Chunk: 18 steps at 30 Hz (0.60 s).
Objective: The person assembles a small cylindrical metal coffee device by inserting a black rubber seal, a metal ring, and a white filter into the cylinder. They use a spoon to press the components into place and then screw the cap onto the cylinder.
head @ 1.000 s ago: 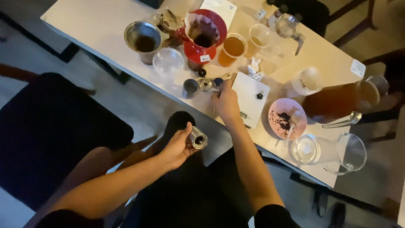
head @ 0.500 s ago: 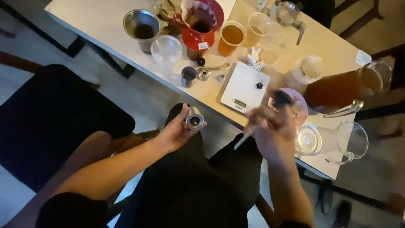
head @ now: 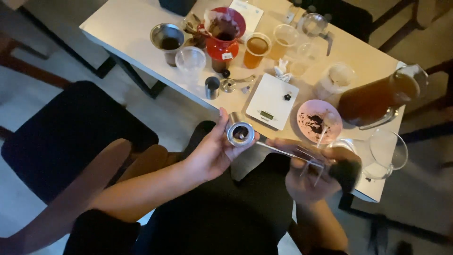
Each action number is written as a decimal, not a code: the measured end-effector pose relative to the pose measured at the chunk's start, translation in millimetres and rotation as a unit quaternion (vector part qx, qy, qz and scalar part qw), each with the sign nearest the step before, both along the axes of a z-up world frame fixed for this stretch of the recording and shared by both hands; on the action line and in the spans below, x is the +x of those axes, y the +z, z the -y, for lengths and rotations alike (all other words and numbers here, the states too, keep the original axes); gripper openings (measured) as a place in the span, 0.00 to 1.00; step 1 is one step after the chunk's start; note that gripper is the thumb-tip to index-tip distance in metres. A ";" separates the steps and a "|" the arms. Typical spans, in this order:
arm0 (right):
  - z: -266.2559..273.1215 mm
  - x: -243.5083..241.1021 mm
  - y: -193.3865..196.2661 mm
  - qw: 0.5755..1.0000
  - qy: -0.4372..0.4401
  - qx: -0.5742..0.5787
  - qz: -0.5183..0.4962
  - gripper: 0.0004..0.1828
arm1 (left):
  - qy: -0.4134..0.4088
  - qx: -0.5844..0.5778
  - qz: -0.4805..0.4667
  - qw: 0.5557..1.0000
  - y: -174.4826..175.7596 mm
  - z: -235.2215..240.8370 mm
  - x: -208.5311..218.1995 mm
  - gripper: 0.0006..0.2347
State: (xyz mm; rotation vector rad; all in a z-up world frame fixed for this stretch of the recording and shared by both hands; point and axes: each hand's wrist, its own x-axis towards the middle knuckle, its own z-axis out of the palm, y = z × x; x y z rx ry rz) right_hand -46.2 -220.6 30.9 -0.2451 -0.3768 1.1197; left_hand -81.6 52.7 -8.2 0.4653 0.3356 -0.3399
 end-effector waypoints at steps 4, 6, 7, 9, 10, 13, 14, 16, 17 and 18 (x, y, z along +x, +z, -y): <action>56.8 11.1 -94.8 0.995 -0.016 -0.081 -0.050 0.43 | -0.008 -0.031 0.003 0.999 48.4 17.5 -0.2 0.25; 46.4 7.4 -80.5 0.990 -0.103 -0.096 0.023 0.40 | 0.004 -0.013 0.029 0.999 54.3 27.6 1.6 0.27; 40.3 4.1 -73.0 0.990 -0.106 -0.094 0.024 0.40 | 0.001 -0.012 0.030 0.999 51.2 32.3 4.0 0.27; 27.9 -2.7 -58.5 0.958 -0.226 -0.116 0.129 0.36 | 0.000 -0.009 0.054 0.998 44.1 41.5 7.8 0.27; 22.7 -4.7 -51.2 0.958 -0.229 -0.115 0.129 0.36 | -0.002 -0.008 0.055 0.998 48.3 44.3 8.5 0.27; 3.7 -7.1 -28.5 0.902 -0.342 -0.133 0.230 0.32 | 0.007 -0.010 0.076 0.997 62.4 49.3 11.7 0.28; -2.9 -8.3 -21.3 0.865 -0.394 -0.142 0.277 0.30 | 0.007 -0.014 0.083 0.996 67.1 50.8 11.5 0.28; -16.1 -9.8 -6.5 0.822 -0.444 -0.150 0.323 0.28 | 0.009 -0.018 0.089 0.996 71.3 54.0 13.3 0.28; -22.3 -11.2 0.8 0.776 -0.489 -0.159 0.365 0.26 | 0.009 -0.027 0.084 0.996 70.1 56.1 14.0 0.27; -29.1 -12.6 7.7 0.725 -0.531 -0.167 0.405 0.24 | 0.009 -0.036 0.079 0.996 68.5 57.8 14.7 0.27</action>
